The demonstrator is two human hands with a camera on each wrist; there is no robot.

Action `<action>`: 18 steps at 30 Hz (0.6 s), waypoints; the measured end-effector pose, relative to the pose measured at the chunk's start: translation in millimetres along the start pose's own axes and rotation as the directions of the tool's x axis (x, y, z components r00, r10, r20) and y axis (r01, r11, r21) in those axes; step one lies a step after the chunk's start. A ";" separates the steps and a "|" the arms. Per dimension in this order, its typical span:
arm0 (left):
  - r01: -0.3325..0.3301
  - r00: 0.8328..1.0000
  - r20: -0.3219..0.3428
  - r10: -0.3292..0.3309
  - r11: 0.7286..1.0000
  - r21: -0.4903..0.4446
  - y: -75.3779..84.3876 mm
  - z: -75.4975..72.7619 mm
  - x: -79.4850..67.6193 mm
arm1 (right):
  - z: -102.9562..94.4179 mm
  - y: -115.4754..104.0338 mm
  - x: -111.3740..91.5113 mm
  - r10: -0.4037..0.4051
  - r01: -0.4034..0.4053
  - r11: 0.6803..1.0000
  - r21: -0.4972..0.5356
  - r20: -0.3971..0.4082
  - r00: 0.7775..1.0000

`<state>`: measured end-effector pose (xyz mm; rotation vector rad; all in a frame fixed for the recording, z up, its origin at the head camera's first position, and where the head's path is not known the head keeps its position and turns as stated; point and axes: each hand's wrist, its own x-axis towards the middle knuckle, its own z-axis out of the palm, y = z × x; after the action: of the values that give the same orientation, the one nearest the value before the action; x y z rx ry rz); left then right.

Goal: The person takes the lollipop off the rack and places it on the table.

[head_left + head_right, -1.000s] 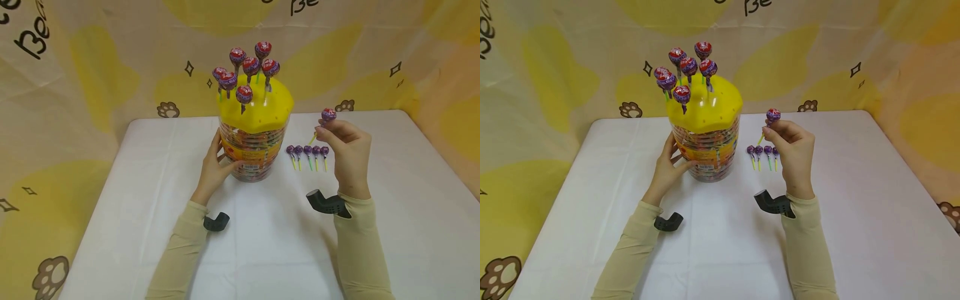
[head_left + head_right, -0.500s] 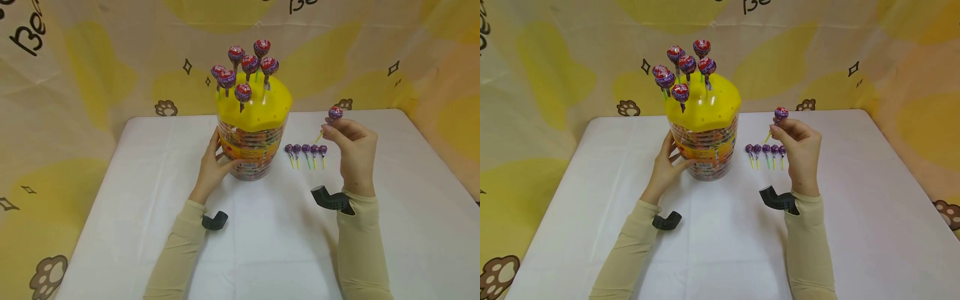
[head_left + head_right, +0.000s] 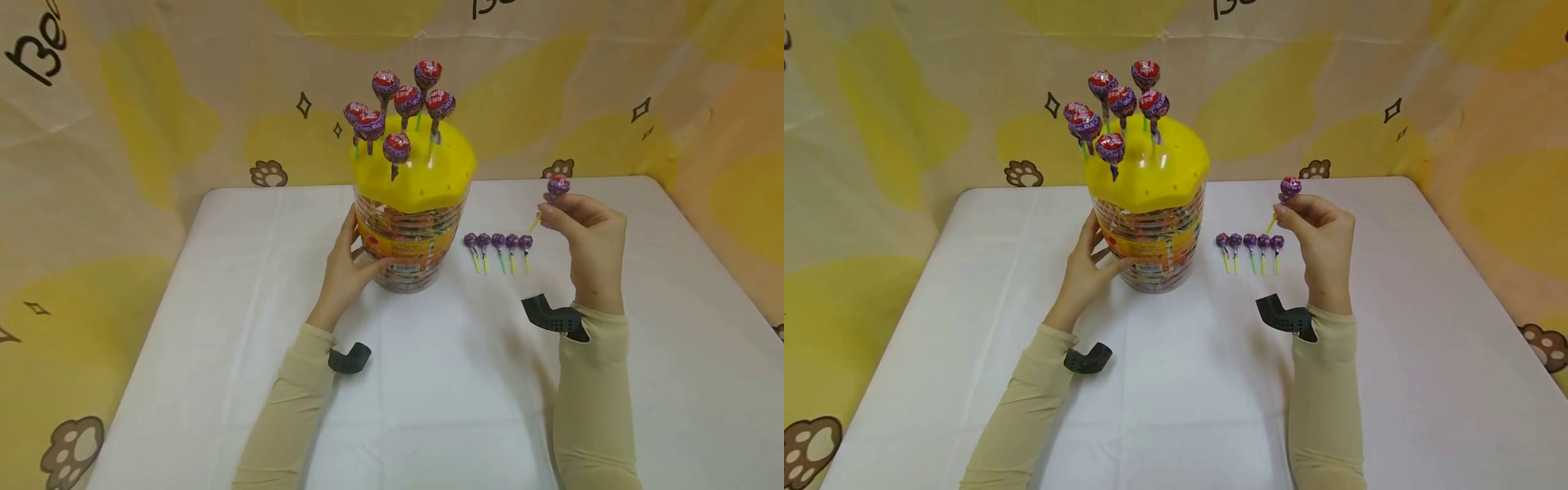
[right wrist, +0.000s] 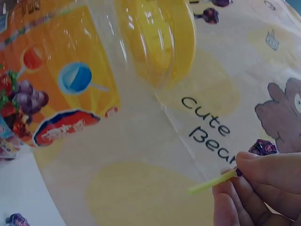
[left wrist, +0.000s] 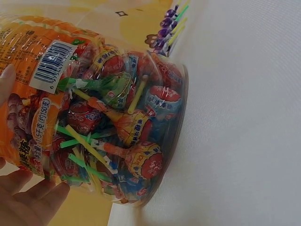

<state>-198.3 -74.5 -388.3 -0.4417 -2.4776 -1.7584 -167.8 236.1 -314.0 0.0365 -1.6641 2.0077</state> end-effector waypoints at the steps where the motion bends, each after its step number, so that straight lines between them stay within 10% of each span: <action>1: 0.001 1.000 0.000 -0.001 1.000 0.000 0.1 -0.1 0.1 | -1.9 1.1 0.9 0.012 -0.012 1.000 -0.007 0.002 1.000; 18: 0.028 1.000 -0.002 -0.028 1.000 -0.001 0.5 0.7 1.4 | -52.2 59.3 18.5 0.305 -0.314 0.928 -0.201 -0.078 0.949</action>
<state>-199.4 -73.4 -387.8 -0.4075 -2.4941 -1.7693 -192.1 285.0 -374.0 -0.3673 -1.9428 2.0194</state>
